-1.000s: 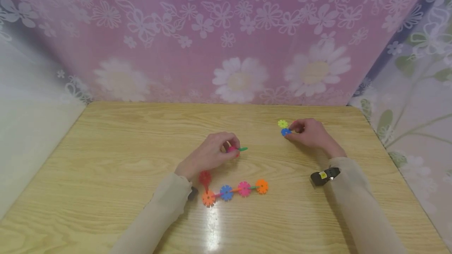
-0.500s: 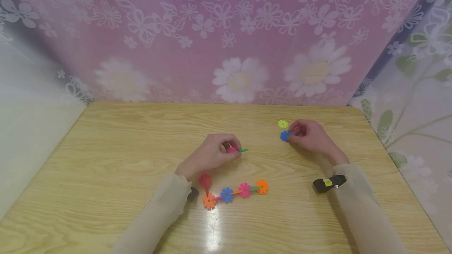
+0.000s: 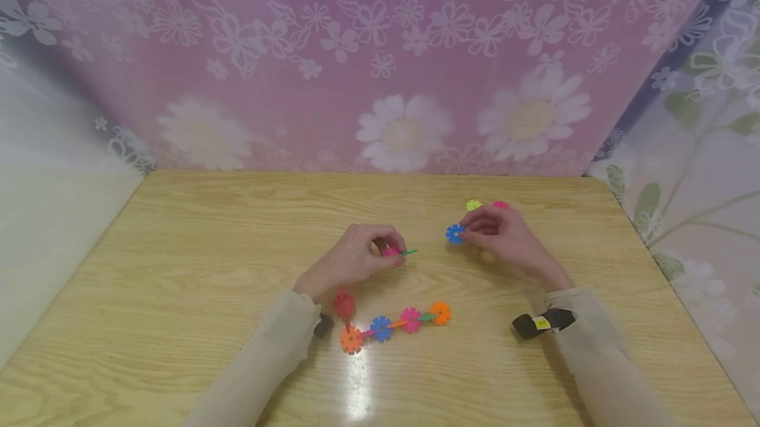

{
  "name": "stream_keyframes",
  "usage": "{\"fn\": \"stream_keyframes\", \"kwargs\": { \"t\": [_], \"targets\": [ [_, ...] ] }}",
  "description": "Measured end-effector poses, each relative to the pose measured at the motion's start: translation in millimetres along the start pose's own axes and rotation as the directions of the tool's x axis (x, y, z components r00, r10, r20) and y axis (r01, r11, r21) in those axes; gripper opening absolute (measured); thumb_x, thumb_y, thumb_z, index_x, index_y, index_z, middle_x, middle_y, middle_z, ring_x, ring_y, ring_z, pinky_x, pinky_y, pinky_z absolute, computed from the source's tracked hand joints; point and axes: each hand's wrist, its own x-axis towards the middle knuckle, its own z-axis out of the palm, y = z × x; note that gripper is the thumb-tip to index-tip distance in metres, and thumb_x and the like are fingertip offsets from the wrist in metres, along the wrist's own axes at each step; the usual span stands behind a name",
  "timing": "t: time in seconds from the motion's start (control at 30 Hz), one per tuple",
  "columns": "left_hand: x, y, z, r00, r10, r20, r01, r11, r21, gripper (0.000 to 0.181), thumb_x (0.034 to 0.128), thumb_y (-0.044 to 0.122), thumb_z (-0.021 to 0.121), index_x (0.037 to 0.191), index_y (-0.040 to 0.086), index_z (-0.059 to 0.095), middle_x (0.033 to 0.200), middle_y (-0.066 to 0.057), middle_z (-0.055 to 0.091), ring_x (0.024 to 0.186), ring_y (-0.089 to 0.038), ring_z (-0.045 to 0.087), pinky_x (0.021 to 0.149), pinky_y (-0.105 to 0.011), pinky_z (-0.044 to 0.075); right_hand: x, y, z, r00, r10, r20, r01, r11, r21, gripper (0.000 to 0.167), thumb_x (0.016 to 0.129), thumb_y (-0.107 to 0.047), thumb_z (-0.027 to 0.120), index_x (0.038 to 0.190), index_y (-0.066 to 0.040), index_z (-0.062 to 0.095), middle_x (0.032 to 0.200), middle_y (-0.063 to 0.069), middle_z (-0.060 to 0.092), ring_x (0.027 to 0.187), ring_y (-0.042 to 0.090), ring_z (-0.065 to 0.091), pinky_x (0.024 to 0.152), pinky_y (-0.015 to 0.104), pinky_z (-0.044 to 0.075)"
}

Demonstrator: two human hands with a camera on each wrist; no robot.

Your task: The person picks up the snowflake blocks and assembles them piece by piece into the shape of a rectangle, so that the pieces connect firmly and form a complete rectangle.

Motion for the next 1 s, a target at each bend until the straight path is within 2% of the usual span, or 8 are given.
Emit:
{"fn": "stream_keyframes", "kwargs": {
  "t": [0.17, 0.43, 0.57, 0.8, 1.0],
  "targets": [
    [0.1, -0.2, 0.0, 1.0, -0.001, -0.002, 0.001, 1.0, -0.002, 0.005, 0.0931, 0.02, 0.075, 0.093, 0.023, 0.072, 0.081, 0.01, 0.069, 0.074, -0.008, 0.06, 0.065, -0.02, 0.046, 1.2, -6.0, 12.4, 1.0, -0.014, 0.012, 0.014, 0.999, 0.05, 0.027, 0.097, -0.011, 0.07, 0.116, 0.006, 0.063, 0.094, -0.008, 0.075, 0.085, 0.013, 0.075, 0.075, 0.028, 0.061],
    [0.4, 0.8, -0.8, 1.0, 0.014, -0.005, -0.014, 1.0, 0.015, 0.005, 0.0926, 0.02, 0.076, 0.094, 0.022, 0.072, 0.083, 0.01, 0.069, 0.075, -0.005, 0.06, 0.067, -0.02, 0.047, 2.2, -15.4, 26.2, 0.998, -0.022, 0.054, 0.015, 0.992, 0.122, 0.026, 0.098, -0.009, 0.068, 0.116, 0.009, 0.061, 0.092, -0.004, 0.077, 0.084, 0.019, 0.077, 0.077, 0.034, 0.063],
    [0.2, 1.6, -1.1, 1.0, 0.017, -0.005, -0.017, 1.0, 0.013, 0.005, 0.093, 0.021, 0.076, 0.094, 0.023, 0.072, 0.085, 0.011, 0.069, 0.077, -0.005, 0.06, 0.069, -0.02, 0.048, 2.0, -19.4, 31.1, 0.997, -0.02, 0.076, 0.009, 0.99, 0.141, 0.025, 0.098, -0.009, 0.068, 0.116, 0.009, 0.061, 0.091, -0.004, 0.077, 0.084, 0.022, 0.077, 0.078, 0.035, 0.063],
    [0.1, 2.6, -2.7, 1.0, 0.024, 0.007, -0.024, 1.0, 0.007, 0.004, 0.0937, 0.021, 0.075, 0.096, 0.021, 0.072, 0.086, 0.01, 0.07, 0.079, -0.005, 0.062, 0.073, -0.02, 0.05, 2.3, -20.8, 37.9, 0.992, -0.062, 0.105, 0.038, 0.976, 0.215, 0.02, 0.098, -0.003, 0.066, 0.112, 0.009, 0.061, 0.091, -0.002, 0.078, 0.081, 0.023, 0.077, 0.077, 0.037, 0.063],
    [-0.6, 2.0, -3.5, 1.0, 0.022, 0.019, -0.022, 1.0, -0.018, 0.004, 0.0949, 0.02, 0.074, 0.098, 0.018, 0.074, 0.087, 0.008, 0.071, 0.08, -0.004, 0.063, 0.075, -0.02, 0.053, 1.9, -22.1, 41.5, 0.989, -0.074, 0.125, 0.044, 0.974, 0.221, 0.022, 0.098, -0.004, 0.066, 0.114, 0.01, 0.061, 0.091, -0.001, 0.078, 0.081, 0.024, 0.077, 0.077, 0.039, 0.063]
  ]
}}
